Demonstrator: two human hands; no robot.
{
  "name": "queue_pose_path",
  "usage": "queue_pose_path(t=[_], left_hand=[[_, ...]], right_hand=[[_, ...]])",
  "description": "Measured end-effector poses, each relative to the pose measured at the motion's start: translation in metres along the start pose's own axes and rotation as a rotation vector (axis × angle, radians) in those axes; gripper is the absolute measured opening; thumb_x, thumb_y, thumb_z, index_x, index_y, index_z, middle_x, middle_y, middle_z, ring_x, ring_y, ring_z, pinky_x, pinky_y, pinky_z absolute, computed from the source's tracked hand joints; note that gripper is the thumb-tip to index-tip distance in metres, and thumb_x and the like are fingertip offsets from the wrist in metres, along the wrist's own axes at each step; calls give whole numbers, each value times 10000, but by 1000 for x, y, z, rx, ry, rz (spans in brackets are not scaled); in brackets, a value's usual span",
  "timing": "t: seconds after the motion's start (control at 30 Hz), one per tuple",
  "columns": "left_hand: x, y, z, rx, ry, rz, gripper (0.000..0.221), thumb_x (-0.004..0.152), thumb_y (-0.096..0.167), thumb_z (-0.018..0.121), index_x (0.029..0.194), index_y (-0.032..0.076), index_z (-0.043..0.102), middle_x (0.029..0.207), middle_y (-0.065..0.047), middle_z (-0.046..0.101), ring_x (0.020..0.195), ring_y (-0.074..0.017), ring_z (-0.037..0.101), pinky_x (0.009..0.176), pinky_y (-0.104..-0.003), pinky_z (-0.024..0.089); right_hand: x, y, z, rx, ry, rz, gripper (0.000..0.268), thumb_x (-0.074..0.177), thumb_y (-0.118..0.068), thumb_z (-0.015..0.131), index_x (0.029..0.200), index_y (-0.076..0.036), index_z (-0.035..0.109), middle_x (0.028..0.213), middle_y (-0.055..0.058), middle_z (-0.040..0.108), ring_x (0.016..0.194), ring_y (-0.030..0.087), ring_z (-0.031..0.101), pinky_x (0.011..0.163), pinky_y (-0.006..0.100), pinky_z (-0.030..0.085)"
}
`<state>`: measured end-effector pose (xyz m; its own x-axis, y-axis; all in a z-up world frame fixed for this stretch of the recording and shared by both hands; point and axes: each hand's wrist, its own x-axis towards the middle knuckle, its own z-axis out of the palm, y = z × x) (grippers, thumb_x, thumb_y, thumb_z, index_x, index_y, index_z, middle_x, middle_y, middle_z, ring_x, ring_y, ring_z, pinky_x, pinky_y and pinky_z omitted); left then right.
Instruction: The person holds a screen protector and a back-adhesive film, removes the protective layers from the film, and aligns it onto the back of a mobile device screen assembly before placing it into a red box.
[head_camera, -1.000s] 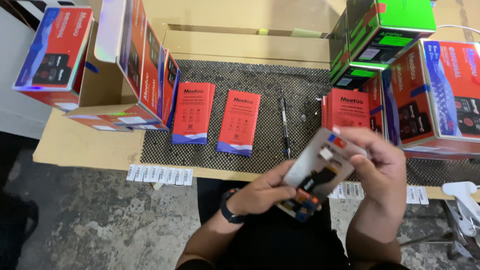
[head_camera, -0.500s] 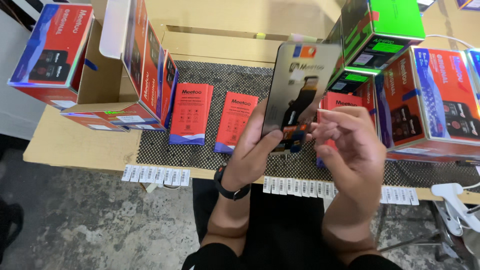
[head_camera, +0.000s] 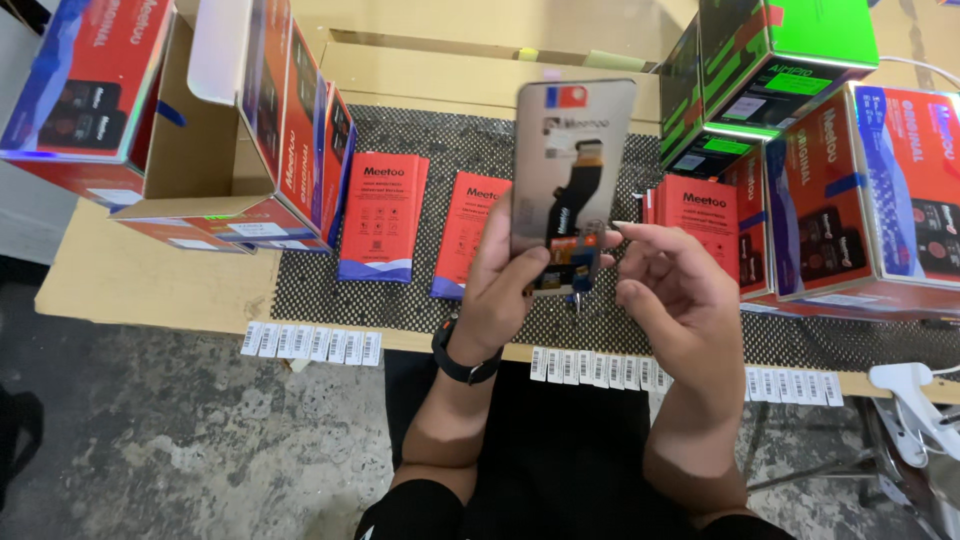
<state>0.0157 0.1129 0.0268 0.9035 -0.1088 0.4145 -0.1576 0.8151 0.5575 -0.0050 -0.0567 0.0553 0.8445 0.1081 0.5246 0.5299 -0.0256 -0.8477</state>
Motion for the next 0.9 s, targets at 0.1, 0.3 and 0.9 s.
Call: queue_pose_path(t=[0.1, 0.3, 0.9], left_hand=[[-3, 16, 8, 319, 9, 55, 608, 1028, 39, 496, 1606, 49, 308, 1413, -201, 572, 1253, -267, 563, 1054, -576, 541], [-6, 16, 4, 369, 6, 47, 692, 1000, 35, 517, 1641, 77, 261, 1379, -167, 582, 1156, -193, 547, 995, -461, 539], [-12, 4, 14, 142, -100, 105, 727, 954, -86, 439, 1635, -29, 191, 1412, -278, 574, 1245, -329, 614, 1013, -515, 572]], right_hand=[[-2, -8, 5, -33, -8, 32, 440, 850, 113, 658, 1285, 154, 605, 895, 177, 563, 648, 184, 616, 635, 329, 585], [-1, -12, 12, -120, -27, -41, 413, 871, 59, 705, 1270, 136, 631, 931, 191, 606, 654, 172, 605, 853, 461, 608], [-4, -22, 17, -233, 7, -116, 277, 923, 96, 649, 1189, 171, 645, 1000, 250, 636, 732, 286, 746, 627, 354, 590]])
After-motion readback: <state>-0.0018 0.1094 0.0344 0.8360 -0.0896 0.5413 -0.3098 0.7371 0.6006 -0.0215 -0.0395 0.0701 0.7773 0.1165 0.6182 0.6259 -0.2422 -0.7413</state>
